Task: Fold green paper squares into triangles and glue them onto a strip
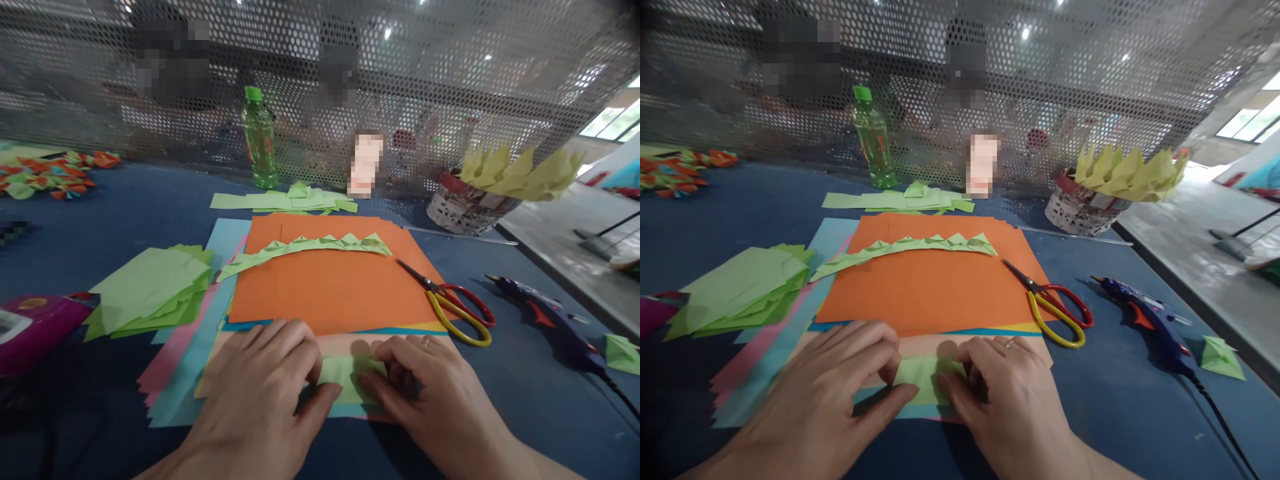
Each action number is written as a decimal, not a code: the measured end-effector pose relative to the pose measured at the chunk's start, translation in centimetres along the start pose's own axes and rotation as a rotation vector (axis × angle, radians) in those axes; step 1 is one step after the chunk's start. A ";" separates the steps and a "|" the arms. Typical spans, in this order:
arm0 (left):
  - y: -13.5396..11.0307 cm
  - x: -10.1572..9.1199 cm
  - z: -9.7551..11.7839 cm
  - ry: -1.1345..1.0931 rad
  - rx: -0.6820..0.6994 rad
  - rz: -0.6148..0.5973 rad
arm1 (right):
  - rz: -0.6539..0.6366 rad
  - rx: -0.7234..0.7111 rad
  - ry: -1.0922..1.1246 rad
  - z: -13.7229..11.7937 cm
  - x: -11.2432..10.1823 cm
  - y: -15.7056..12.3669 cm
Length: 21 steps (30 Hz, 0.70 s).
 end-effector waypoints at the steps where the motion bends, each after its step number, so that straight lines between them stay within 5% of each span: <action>1: 0.0 -0.1 0.0 0.002 0.001 0.003 | 0.001 -0.003 -0.007 0.0 0.0 0.0; 21: 0.2 -0.2 0.1 0.081 0.044 0.030 | 0.006 -0.003 -0.066 -0.1 0.0 0.5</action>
Point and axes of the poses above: each hand's wrist, its own y-axis towards the middle knuckle, its own x-axis out of the palm, z = x × y, the point moved 6 cm from there along y, towards the middle knuckle, and after that the axes turned 6 degrees about x, right-handed, at the moved point
